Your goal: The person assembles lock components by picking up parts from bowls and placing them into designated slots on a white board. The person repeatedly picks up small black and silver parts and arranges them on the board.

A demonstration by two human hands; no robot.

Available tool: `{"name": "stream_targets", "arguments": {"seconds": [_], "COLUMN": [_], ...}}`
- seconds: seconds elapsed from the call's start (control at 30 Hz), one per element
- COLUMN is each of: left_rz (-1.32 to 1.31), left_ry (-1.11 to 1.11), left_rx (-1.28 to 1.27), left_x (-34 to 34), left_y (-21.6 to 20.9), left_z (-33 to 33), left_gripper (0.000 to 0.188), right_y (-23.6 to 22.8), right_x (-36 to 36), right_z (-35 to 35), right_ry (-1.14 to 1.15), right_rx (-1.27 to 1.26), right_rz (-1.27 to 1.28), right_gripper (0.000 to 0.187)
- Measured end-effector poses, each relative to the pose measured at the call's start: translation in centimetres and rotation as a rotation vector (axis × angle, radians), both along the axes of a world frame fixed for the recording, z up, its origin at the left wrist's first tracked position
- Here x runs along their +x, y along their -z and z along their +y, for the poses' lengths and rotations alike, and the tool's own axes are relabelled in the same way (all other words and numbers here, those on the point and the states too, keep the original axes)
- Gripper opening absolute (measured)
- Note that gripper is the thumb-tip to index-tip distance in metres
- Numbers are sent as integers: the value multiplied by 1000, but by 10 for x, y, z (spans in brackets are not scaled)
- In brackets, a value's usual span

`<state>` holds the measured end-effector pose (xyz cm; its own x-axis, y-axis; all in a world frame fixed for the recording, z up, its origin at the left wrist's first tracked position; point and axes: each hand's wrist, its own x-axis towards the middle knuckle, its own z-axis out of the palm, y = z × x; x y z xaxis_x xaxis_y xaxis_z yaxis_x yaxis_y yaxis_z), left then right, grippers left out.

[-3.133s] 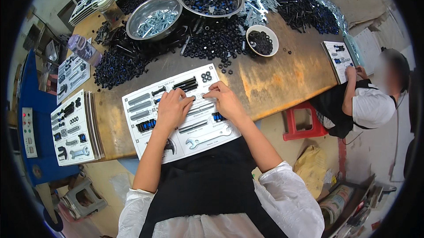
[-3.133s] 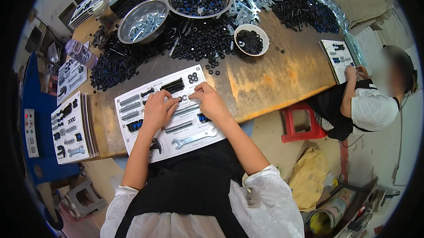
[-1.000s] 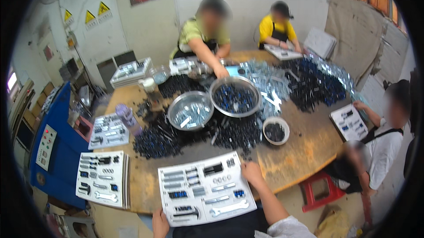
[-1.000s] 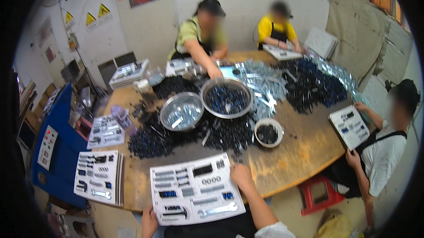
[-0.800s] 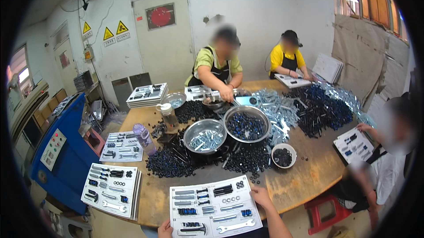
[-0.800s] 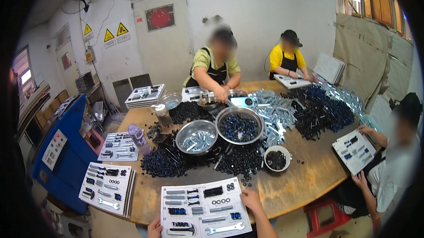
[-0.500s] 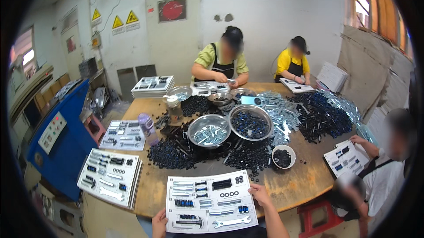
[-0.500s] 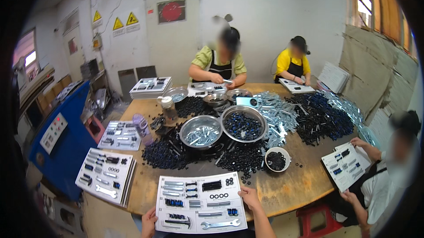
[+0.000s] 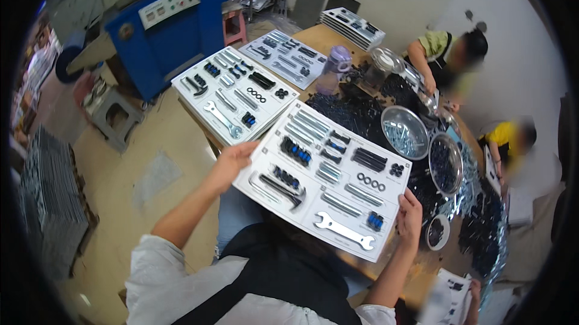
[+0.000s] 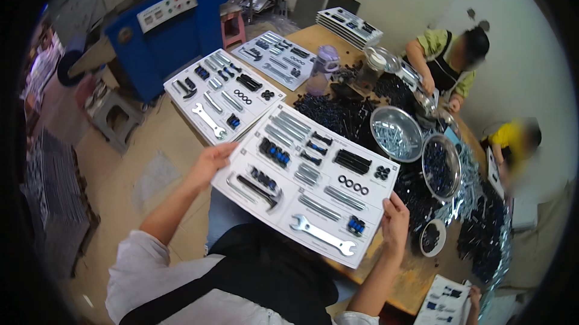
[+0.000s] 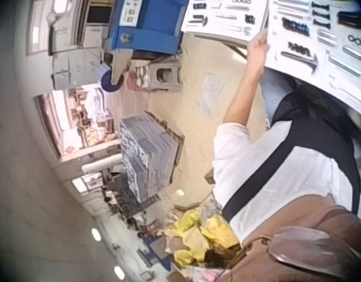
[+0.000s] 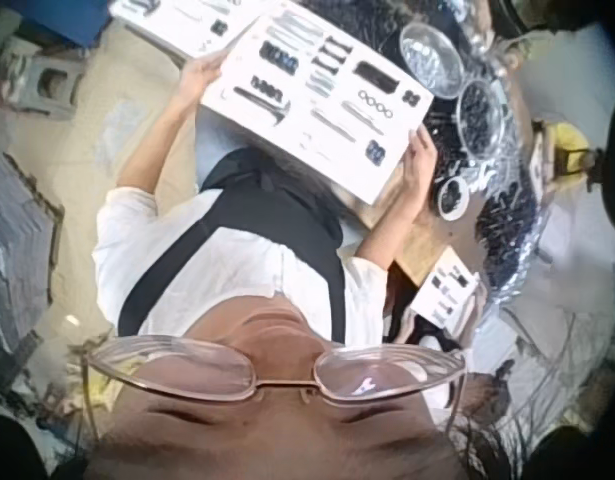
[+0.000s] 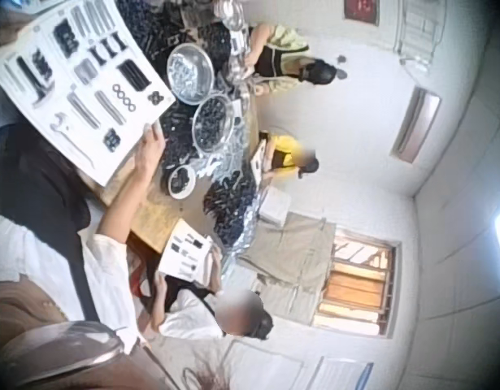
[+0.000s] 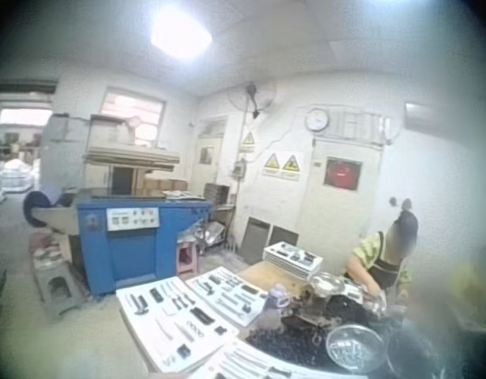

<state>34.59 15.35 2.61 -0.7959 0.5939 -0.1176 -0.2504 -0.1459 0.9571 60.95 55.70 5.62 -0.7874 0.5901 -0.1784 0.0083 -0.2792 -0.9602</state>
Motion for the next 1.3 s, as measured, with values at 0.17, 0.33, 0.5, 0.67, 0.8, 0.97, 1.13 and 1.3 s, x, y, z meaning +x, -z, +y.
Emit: {"name": "stream_targets", "arguments": {"seconds": [0.17, 0.33, 0.5, 0.67, 0.8, 0.97, 1.13, 1.3], "left_rz": [56, 137, 215, 197, 213, 190, 133, 364], "left_ry": [-94, -117, -139, -74, -73, -79, -73, -240], "left_rx": [-58, -209, -300, -247, -320, -327, -357, -603], "left_x": [-79, -196, -294, -367, -388, -395, -398, -419], "left_y": [-13, -13, -17, -20, -22, -8, 3, 27], "left_z": [-22, -63, -101, -139, -146, -155, -150, -139], "left_gripper": [56, 56, 59, 56, 52, 56, 61, 33], "right_y": [22, 67, 82, 97, 99, 91, 91, 86], "right_x": [-96, -193, -275, -339, -362, -369, -364, -331], "right_z": [-20, -61, -122, -173, -194, -209, -201, -153], "right_ry": [-2, -87, -56, 5, 7, 54, 16, -232], "right_rx": [-48, -136, -352, -502, -570, -595, -540, -312], "right_rz": [99, 102, 151, 176, 143, 115, 97, 37], "right_gripper": [39, 35, 34, 35, 49, 48, 42, 34]}}
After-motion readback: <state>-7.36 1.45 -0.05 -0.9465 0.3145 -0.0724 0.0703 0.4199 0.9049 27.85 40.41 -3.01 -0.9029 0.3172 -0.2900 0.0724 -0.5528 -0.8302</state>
